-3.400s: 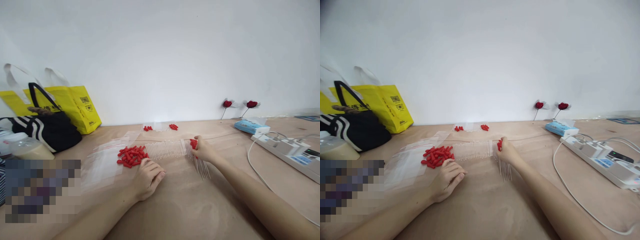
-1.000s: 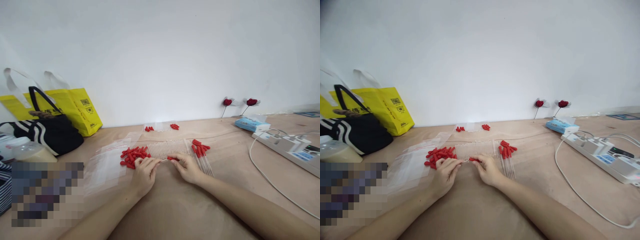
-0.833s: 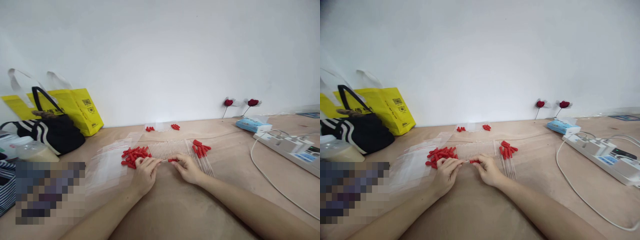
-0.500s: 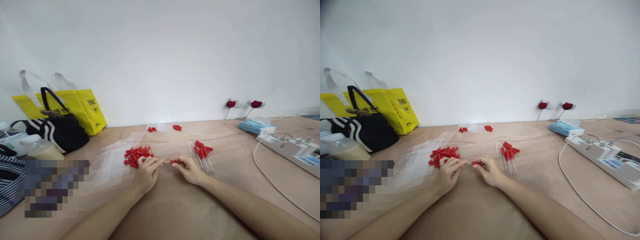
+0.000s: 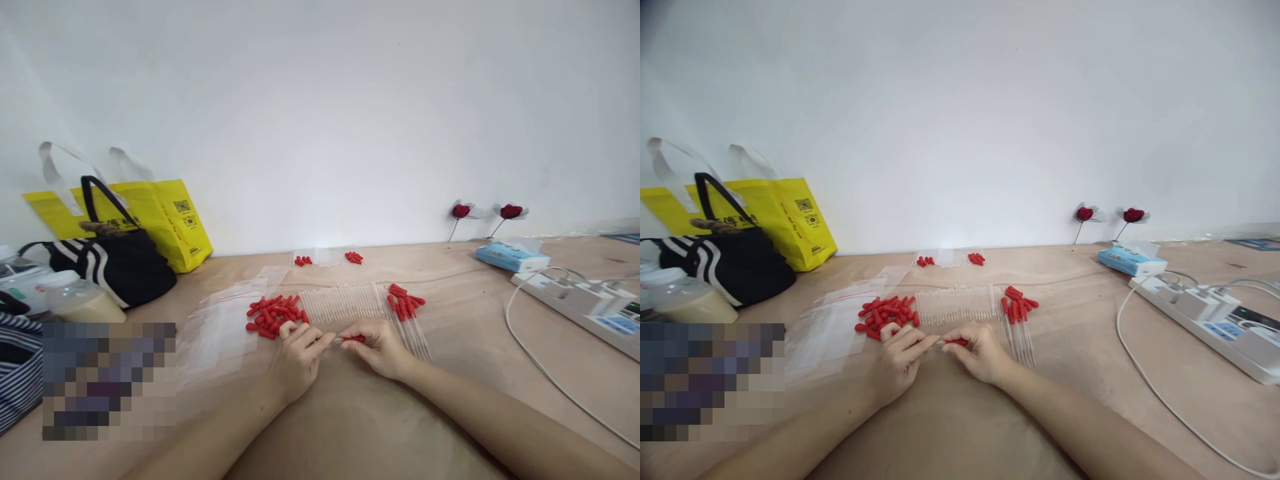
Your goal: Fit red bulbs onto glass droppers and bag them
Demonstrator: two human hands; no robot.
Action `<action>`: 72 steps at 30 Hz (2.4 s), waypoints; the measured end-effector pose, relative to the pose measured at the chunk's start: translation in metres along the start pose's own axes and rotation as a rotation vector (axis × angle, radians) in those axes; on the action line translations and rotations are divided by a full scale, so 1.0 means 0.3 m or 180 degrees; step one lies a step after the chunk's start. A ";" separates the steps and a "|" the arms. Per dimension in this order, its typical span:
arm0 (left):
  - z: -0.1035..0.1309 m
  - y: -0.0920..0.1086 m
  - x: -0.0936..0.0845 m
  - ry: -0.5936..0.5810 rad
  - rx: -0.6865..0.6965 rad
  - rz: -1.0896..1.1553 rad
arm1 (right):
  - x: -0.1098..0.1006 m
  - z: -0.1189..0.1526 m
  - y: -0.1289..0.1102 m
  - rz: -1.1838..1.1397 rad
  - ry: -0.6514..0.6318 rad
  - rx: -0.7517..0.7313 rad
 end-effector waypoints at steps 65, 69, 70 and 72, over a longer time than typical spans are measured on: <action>-0.041 0.028 0.022 -0.0610 -0.0373 0.0601 | -0.343 -0.065 0.171 0.2177 -0.0411 0.2254; -0.043 0.029 0.023 -0.0663 -0.0397 0.0638 | -0.354 -0.064 0.189 0.2166 -0.0366 0.2237; -0.044 0.029 0.022 -0.0675 -0.0399 0.0641 | -0.365 -0.065 0.198 0.2165 -0.0287 0.2252; -0.045 0.030 0.021 -0.0671 -0.0394 0.0638 | -0.398 -0.071 0.224 0.2187 -0.0076 0.2315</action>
Point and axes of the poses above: each hand's wrist, its own z-axis away from the middle knuckle, its own x-axis out of the palm, y = z × x, the point moved 3 cm from there along -z, towards the middle knuckle, and after that the axes turned 8 degrees about -x, right-handed, at the moved point
